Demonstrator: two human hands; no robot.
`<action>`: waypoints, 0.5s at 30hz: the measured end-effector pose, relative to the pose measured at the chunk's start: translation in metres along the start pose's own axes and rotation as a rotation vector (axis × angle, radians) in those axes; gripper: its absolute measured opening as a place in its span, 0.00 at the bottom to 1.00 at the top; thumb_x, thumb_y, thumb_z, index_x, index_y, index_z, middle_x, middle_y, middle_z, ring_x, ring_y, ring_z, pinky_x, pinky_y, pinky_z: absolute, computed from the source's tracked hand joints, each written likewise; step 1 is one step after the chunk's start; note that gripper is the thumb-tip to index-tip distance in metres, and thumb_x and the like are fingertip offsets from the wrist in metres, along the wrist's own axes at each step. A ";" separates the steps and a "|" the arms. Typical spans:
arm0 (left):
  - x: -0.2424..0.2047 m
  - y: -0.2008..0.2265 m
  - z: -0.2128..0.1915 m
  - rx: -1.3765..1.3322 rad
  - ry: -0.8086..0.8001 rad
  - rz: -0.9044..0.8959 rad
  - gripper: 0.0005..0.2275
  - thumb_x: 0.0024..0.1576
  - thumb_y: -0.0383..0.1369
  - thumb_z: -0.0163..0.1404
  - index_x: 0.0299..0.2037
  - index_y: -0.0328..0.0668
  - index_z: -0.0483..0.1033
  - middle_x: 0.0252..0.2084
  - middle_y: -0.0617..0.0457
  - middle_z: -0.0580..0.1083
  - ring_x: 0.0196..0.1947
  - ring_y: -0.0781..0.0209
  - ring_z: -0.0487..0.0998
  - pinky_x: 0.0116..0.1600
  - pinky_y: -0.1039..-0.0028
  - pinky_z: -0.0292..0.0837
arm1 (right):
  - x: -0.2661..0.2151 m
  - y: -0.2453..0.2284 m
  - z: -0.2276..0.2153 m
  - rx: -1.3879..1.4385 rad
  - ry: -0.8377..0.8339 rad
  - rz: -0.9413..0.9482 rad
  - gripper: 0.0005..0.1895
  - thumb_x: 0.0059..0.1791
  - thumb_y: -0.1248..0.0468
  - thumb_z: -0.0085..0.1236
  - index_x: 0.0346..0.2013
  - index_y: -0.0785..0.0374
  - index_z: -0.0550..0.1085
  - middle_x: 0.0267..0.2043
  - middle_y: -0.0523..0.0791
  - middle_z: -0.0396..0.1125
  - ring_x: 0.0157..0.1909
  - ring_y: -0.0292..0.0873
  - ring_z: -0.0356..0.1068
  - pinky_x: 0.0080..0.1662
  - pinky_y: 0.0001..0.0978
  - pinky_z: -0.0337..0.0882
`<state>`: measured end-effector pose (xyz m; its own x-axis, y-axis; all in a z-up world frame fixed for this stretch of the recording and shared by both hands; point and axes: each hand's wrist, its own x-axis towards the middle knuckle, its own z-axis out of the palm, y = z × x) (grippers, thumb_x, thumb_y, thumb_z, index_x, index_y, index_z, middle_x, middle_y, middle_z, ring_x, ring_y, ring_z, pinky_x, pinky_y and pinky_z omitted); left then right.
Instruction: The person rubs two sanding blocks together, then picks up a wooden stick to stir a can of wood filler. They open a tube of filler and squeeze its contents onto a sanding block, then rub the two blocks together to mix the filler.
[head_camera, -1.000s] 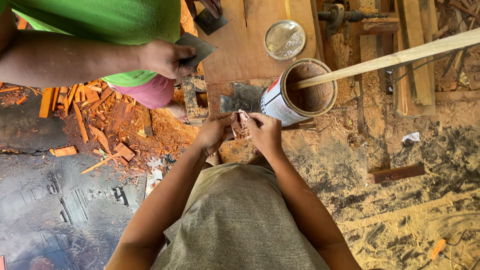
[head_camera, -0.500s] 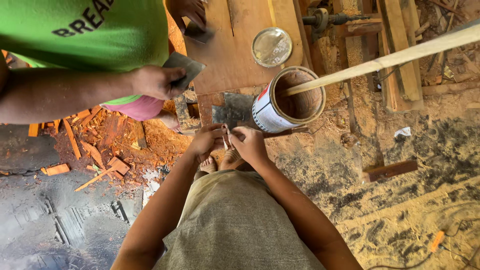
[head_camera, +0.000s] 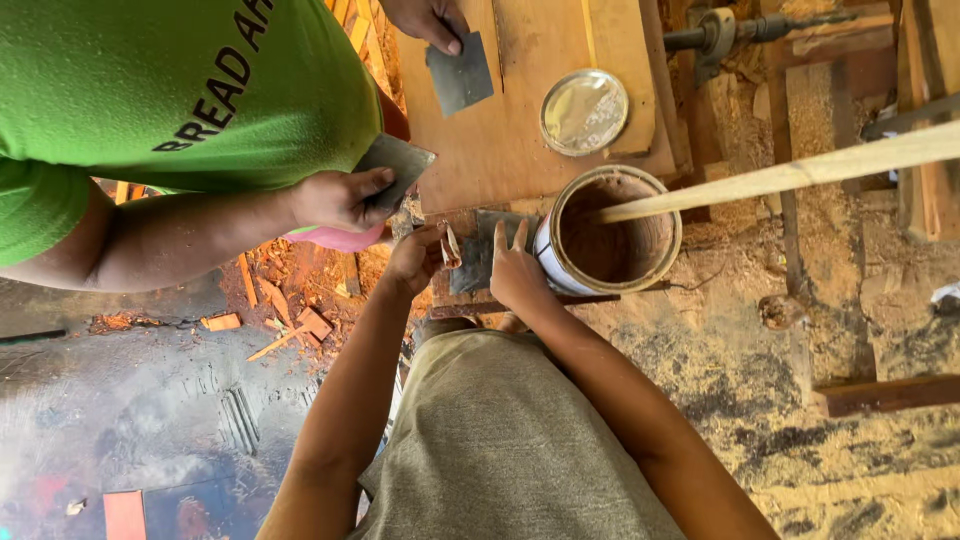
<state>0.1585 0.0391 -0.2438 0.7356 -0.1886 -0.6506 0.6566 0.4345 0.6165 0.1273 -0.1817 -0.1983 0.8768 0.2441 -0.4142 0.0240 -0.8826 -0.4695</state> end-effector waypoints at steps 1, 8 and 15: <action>0.007 0.000 -0.002 -0.010 0.009 0.000 0.07 0.62 0.34 0.49 0.41 0.40 0.76 0.33 0.50 0.79 0.33 0.57 0.80 0.41 0.65 0.79 | 0.003 0.001 -0.001 -0.002 0.004 -0.010 0.51 0.43 0.73 0.59 0.76 0.72 0.43 0.71 0.81 0.30 0.34 0.66 0.76 0.32 0.44 0.78; 0.034 0.010 -0.002 0.091 0.072 -0.021 0.08 0.63 0.34 0.48 0.37 0.39 0.76 0.29 0.50 0.78 0.28 0.58 0.78 0.36 0.69 0.75 | -0.008 0.003 -0.009 -0.105 0.065 -0.100 0.50 0.44 0.60 0.68 0.70 0.77 0.49 0.66 0.79 0.46 0.37 0.61 0.76 0.33 0.42 0.78; 0.011 0.043 0.033 0.184 -0.048 0.013 0.08 0.62 0.32 0.51 0.44 0.34 0.75 0.32 0.50 0.77 0.29 0.60 0.77 0.34 0.72 0.74 | -0.015 -0.002 -0.003 -0.059 0.146 -0.044 0.38 0.45 0.61 0.65 0.65 0.76 0.61 0.66 0.73 0.53 0.42 0.63 0.75 0.43 0.46 0.77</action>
<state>0.2007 0.0264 -0.2096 0.7485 -0.2273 -0.6229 0.6630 0.2693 0.6985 0.1150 -0.1849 -0.1888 0.9348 0.2261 -0.2740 0.0886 -0.8953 -0.4367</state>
